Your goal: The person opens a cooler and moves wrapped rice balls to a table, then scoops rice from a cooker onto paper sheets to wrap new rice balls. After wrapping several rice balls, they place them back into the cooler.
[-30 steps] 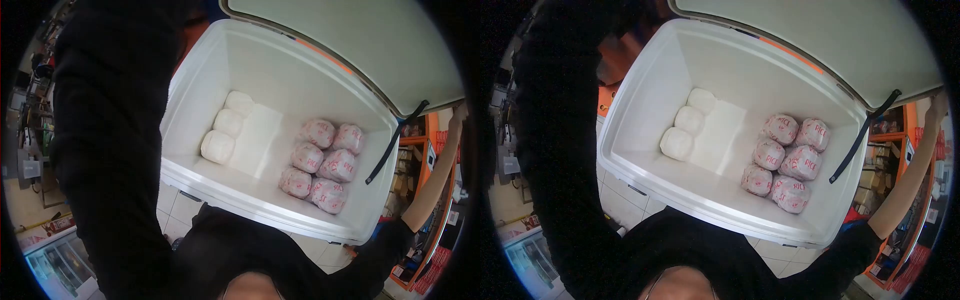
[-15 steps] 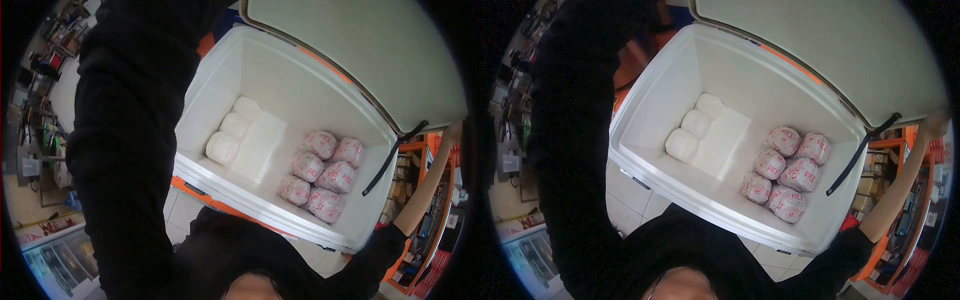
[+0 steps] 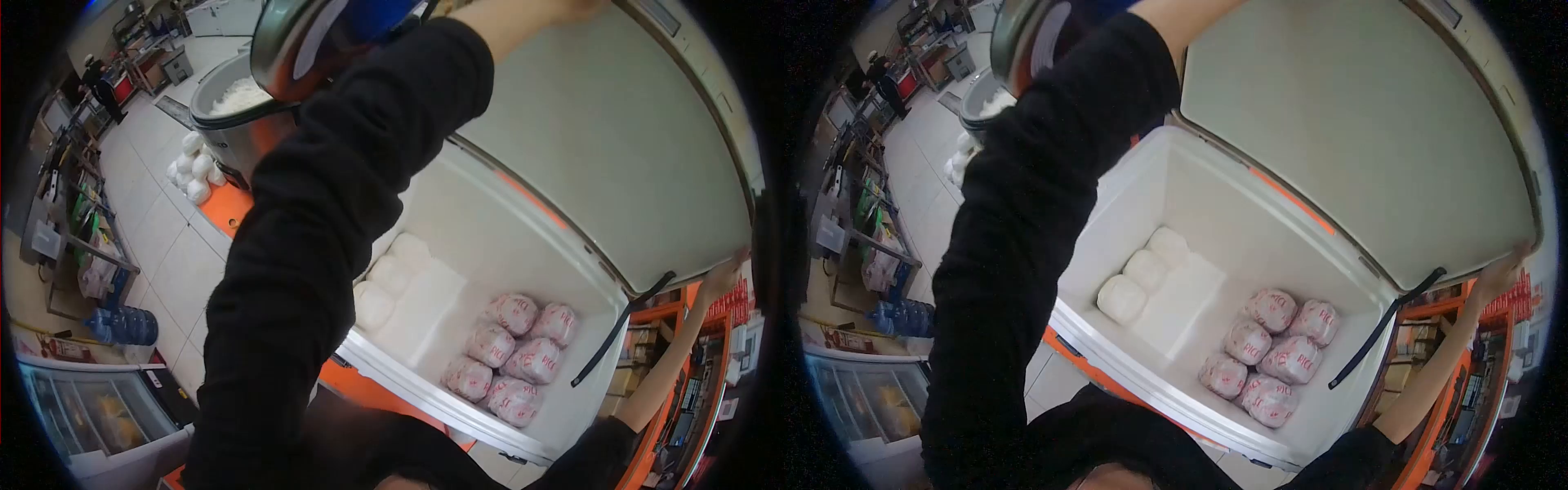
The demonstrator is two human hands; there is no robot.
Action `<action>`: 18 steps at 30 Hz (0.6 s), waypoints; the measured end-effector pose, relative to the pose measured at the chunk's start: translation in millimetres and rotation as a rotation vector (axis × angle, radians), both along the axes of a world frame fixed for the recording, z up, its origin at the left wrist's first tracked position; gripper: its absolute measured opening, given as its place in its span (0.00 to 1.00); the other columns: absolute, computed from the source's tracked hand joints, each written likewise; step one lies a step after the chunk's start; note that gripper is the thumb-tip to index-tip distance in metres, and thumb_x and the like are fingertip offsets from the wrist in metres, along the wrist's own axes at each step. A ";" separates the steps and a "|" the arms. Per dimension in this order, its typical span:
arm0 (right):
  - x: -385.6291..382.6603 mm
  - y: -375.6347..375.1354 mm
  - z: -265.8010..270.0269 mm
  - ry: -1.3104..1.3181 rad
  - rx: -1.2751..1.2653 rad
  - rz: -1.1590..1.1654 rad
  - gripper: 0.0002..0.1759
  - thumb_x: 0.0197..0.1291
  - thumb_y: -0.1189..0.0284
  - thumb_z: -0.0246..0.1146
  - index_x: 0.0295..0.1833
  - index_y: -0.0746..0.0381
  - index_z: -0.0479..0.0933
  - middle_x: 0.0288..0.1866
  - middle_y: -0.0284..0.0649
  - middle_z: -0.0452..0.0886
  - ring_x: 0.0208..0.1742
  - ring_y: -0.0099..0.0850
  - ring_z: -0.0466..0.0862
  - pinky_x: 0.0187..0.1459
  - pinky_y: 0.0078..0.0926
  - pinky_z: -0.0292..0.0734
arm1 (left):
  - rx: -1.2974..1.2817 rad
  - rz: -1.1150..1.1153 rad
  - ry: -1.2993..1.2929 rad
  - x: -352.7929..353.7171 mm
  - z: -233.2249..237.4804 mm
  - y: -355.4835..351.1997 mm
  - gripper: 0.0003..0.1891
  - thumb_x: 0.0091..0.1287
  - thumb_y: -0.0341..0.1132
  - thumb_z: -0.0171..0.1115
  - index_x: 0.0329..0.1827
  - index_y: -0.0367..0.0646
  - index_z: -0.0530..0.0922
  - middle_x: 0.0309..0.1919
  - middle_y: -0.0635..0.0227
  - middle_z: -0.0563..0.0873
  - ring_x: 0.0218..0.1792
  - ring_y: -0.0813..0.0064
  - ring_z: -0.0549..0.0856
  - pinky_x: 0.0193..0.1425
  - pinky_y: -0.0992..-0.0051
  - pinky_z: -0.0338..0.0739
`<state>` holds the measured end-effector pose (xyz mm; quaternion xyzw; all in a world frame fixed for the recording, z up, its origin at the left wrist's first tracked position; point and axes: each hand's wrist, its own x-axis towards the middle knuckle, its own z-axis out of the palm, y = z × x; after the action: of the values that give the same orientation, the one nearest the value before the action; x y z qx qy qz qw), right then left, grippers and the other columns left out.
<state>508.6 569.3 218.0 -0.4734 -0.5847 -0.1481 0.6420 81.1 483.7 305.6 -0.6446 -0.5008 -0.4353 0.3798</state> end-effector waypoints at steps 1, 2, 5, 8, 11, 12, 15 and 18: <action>3.8 1.8 0.4 0.000 -0.027 0.012 0.38 0.64 0.44 0.36 0.63 0.65 0.64 0.60 0.46 0.70 0.60 0.40 0.70 0.60 0.31 0.61 | 0.043 0.010 0.025 -1.0 -1.1 1.7 0.25 0.71 0.51 0.33 0.44 0.41 0.75 0.36 0.62 0.81 0.42 0.66 0.80 0.58 0.47 0.56; 7.0 3.5 1.1 0.001 -0.053 0.023 0.38 0.63 0.43 0.36 0.62 0.65 0.64 0.61 0.46 0.69 0.60 0.39 0.70 0.59 0.31 0.61 | 0.082 0.016 0.049 -0.9 -2.0 2.9 0.26 0.70 0.52 0.32 0.45 0.41 0.75 0.37 0.61 0.81 0.43 0.65 0.79 0.58 0.45 0.56; 13.7 3.5 1.1 -0.007 -0.091 0.040 0.39 0.63 0.43 0.37 0.62 0.66 0.65 0.60 0.48 0.69 0.60 0.39 0.70 0.58 0.29 0.62 | 0.085 -0.024 0.089 -1.6 -0.3 2.3 0.26 0.70 0.52 0.33 0.47 0.41 0.73 0.39 0.59 0.80 0.45 0.64 0.78 0.55 0.43 0.56; 12.3 4.3 -1.1 -0.011 -0.051 0.095 0.38 0.64 0.44 0.38 0.61 0.67 0.65 0.60 0.48 0.69 0.60 0.38 0.70 0.58 0.27 0.62 | 0.204 -0.068 0.145 -10.9 -7.2 -5.3 0.21 0.70 0.48 0.36 0.50 0.41 0.71 0.43 0.58 0.79 0.49 0.62 0.76 0.55 0.45 0.57; 23.6 15.2 0.0 0.058 -0.149 0.142 0.40 0.62 0.42 0.37 0.63 0.65 0.63 0.61 0.48 0.68 0.62 0.39 0.67 0.60 0.28 0.60 | -0.012 -0.318 0.007 -54.6 -10.0 -28.8 0.15 0.68 0.37 0.42 0.52 0.40 0.68 0.48 0.56 0.75 0.54 0.57 0.72 0.60 0.58 0.60; 24.5 16.1 -2.8 0.067 -0.142 0.143 0.40 0.62 0.42 0.38 0.63 0.66 0.63 0.61 0.48 0.68 0.62 0.38 0.67 0.60 0.28 0.60 | 0.158 -0.128 0.156 -72.8 -15.6 -32.1 0.15 0.65 0.34 0.42 0.52 0.38 0.67 0.50 0.54 0.73 0.55 0.57 0.71 0.62 0.62 0.60; 13.4 12.4 -7.6 0.019 0.025 0.131 0.36 0.64 0.46 0.40 0.60 0.68 0.66 0.58 0.48 0.71 0.60 0.36 0.70 0.58 0.28 0.62 | 0.220 0.202 0.430 -89.0 -19.6 -33.0 0.17 0.62 0.31 0.43 0.52 0.33 0.66 0.52 0.51 0.71 0.57 0.57 0.69 0.64 0.67 0.59; 9.7 8.9 -4.7 0.038 -0.002 0.109 0.35 0.65 0.47 0.39 0.60 0.67 0.66 0.60 0.48 0.70 0.62 0.36 0.69 0.60 0.28 0.60 | 0.222 0.370 0.565 -102.8 -3.5 -33.6 0.18 0.61 0.31 0.43 0.52 0.30 0.66 0.53 0.50 0.71 0.58 0.59 0.69 0.65 0.67 0.58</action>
<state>518.3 578.2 213.3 -0.4439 -0.5975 -0.1034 0.6597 -21.7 450.1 302.2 -0.5926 -0.4340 -0.2155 0.6434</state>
